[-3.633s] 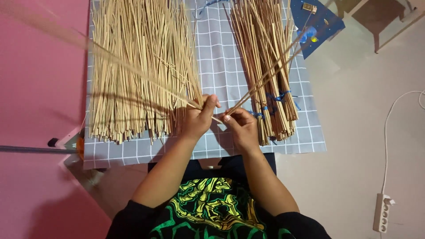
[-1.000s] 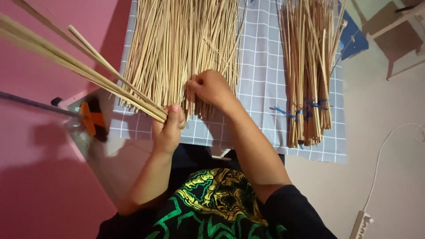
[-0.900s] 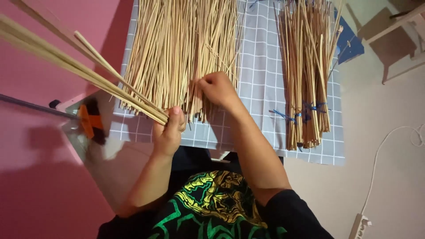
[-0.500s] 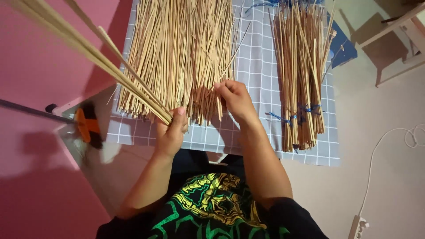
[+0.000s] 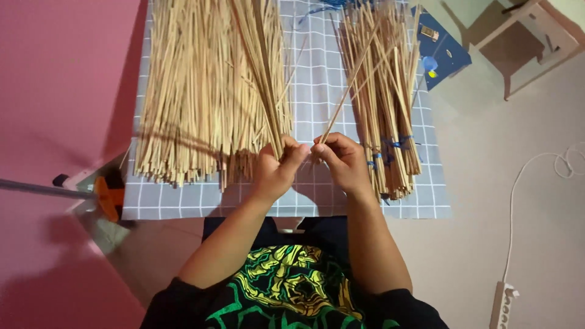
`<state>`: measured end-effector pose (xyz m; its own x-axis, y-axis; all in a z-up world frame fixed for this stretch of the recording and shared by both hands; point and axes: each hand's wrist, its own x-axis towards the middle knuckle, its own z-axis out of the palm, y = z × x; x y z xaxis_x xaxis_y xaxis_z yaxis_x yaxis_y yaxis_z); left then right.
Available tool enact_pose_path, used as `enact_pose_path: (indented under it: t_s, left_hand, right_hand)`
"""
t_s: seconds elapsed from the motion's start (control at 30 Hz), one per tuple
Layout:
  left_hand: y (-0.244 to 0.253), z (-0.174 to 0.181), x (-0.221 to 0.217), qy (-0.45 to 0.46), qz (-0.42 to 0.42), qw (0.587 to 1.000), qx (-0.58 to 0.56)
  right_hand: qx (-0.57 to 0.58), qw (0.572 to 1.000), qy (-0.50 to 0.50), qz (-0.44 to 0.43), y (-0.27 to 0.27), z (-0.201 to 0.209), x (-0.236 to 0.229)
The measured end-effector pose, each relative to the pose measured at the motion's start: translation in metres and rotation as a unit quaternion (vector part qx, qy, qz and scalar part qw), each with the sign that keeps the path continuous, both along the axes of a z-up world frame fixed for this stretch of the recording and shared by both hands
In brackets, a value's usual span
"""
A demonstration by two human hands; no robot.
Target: Selecting thin wooden sticks from a pile and tying them into small bundles using blue plastic ties.
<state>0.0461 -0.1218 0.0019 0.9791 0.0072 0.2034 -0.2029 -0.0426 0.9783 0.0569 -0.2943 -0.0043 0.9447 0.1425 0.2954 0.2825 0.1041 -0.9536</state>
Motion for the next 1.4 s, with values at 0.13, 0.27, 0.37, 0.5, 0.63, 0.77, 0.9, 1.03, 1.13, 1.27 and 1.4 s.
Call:
enact_pose_path:
  t_s: [0.13,0.27,0.37,0.5,0.63,0.77,0.9,1.03,1.13,1.27,1.4]
  left_hand:
    - [-0.032,-0.013,0.011,-0.012,-0.038,0.993,-0.111]
    - [-0.055,-0.013,0.016,-0.018,-0.047,0.991,-0.123]
    - [-0.056,-0.017,0.02,-0.008,-0.055,0.995,-0.078]
    - [-0.06,-0.028,0.023,0.0,-0.057,0.995,-0.076]
    - [-0.06,-0.038,0.024,-0.056,-0.05,0.996,-0.036]
    - [-0.056,-0.014,0.021,-0.15,-0.065,0.986,-0.017]
    - [-0.058,0.02,0.018,-0.229,-0.056,0.972,-0.001]
    - [-0.056,0.011,0.016,-0.209,-0.041,0.977,-0.034]
    - [-0.045,0.003,0.015,-0.161,-0.041,0.983,-0.073]
    - [-0.024,-0.004,0.02,-0.148,0.007,0.988,-0.046]
    - [-0.022,-0.037,0.016,-0.169,0.029,0.985,-0.032]
  right_hand:
    - [-0.034,0.998,-0.026,-0.044,-0.018,-0.005,-0.004]
    - [-0.017,0.996,-0.042,-0.072,-0.034,-0.039,0.0]
    - [-0.002,0.997,-0.033,-0.07,-0.029,-0.044,-0.003]
    - [-0.038,0.995,-0.047,-0.077,-0.02,-0.026,-0.006]
    - [-0.107,0.98,-0.125,-0.107,-0.016,-0.012,-0.007]
    - [-0.136,0.972,-0.15,-0.12,-0.017,-0.009,-0.009]
    - [-0.15,0.968,-0.164,-0.121,-0.017,-0.014,-0.01]
    - [-0.201,0.962,-0.158,-0.1,-0.019,-0.03,-0.009]
    - [-0.24,0.952,-0.176,-0.072,-0.015,-0.025,-0.007]
    - [-0.319,0.918,-0.227,-0.064,-0.006,-0.009,-0.01]
    - [-0.249,0.945,-0.18,-0.11,-0.014,-0.029,-0.007]
